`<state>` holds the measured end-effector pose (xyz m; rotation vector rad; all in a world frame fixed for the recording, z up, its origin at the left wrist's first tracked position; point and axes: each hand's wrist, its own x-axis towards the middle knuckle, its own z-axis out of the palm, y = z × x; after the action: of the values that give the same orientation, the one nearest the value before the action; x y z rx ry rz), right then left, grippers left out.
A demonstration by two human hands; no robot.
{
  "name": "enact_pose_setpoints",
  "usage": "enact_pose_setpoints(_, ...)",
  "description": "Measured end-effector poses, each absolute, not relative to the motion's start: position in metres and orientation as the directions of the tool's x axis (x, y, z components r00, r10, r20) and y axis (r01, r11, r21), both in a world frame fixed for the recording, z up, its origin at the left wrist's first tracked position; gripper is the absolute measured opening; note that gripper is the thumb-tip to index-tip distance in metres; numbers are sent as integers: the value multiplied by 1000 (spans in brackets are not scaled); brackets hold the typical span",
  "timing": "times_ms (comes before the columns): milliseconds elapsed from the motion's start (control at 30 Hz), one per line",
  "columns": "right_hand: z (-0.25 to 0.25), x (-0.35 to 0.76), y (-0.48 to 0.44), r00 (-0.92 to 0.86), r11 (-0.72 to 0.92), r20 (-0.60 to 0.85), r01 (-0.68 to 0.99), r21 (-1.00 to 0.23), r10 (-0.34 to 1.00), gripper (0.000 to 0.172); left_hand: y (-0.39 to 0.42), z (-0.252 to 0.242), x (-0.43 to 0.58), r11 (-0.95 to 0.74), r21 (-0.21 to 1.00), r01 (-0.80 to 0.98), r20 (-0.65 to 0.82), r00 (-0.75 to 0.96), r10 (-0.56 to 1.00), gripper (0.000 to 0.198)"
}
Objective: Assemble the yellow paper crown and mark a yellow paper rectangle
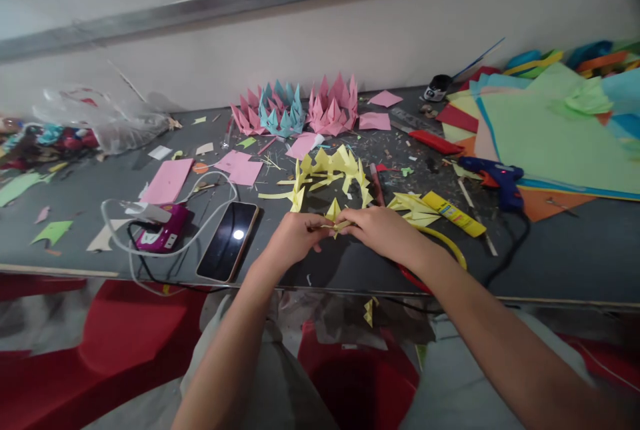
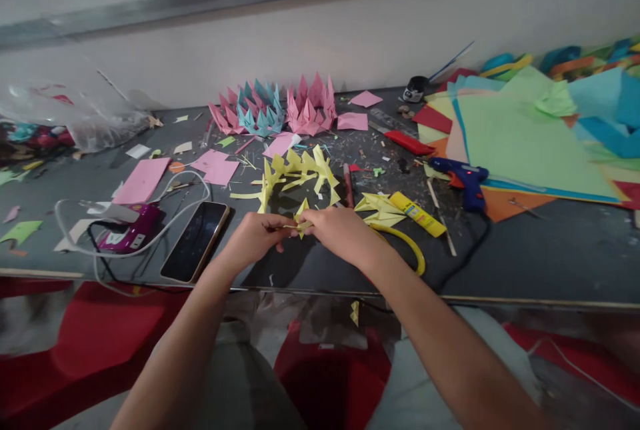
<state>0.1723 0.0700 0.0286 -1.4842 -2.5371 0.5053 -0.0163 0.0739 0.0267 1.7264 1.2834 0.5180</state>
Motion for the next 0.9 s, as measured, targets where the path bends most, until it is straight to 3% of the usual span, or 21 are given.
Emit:
enact_pose_setpoints(267,32,167,68,-477,408,-34,785,-467,878,21,76,23,-19,-92,826,556,-136,356,924,16)
enact_pose_setpoints(400,38,179,65,-440,435,150,672,-600,885,22,79,24,-23,-133,802,583,-98,347,933,20)
enact_pose_setpoints(467,39,199,64,-317,412,265,662,-626,911,24,80,26,-28,-170,744,647,-79,337,938,22)
enact_pose_setpoints(533,37,230,64,-102,260,295,781,-568,950,25,80,27,-32,-214,657,723,-65,337,939,23)
enact_pose_setpoints(633,28,281,66,115,-94,58,954,-283,992,31,77,28,-35,-305,555,774,21,354,935,25)
enact_pose_setpoints(733,23,310,65,132,-145,-142,986,-86,981,30,69,30,-30,-423,493,760,265,333,905,22)
enact_pose_setpoints(833,35,298,53,131,-139,-94,987,-84,987,34,53,35,-13,-584,325,744,528,369,765,18)
enact_pose_setpoints(900,47,271,39,19,-47,-134,976,-212,991,38,39,38,3,-664,222,714,505,498,705,24)
